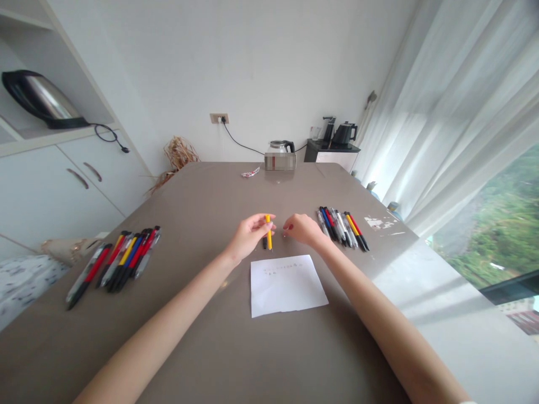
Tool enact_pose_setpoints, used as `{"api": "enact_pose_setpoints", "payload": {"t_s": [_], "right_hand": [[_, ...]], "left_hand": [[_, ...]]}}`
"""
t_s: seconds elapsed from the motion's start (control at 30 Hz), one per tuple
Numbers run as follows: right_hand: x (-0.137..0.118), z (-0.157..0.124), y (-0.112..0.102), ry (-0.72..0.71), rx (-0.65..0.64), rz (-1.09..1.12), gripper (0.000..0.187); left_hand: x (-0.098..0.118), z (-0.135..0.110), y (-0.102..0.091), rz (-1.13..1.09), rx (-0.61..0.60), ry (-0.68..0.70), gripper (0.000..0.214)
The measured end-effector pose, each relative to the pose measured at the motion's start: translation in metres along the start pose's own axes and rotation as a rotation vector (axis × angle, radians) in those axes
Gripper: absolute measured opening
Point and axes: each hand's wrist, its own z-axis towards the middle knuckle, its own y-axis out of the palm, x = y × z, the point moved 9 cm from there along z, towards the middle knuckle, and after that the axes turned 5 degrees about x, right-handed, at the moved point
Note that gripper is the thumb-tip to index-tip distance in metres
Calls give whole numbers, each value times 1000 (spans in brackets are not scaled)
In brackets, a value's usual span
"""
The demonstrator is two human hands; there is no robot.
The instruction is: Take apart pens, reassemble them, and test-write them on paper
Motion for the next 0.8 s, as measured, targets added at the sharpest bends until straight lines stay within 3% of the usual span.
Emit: {"api": "enact_pose_setpoints", "payload": {"t_s": [0.23,0.43,0.5,0.6,0.8], "right_hand": [[-3,0,3,18,39,58,13],[-24,-6,-37,-96,145,712,22],[-30,-10,-53,-137,197,839,22],[-36,-14,-65,-182,246,877,20],[-45,-17,-66,-245,287,722,17]], "left_hand": [[1,-2,2,1,1,-42,33],[-4,-2,2,1,-14,-61,31],[-6,-1,2,-8,-13,-67,30],[-8,-1,1,-8,-13,-67,30],[-4,-1,6,26,-61,-12,27]]}}
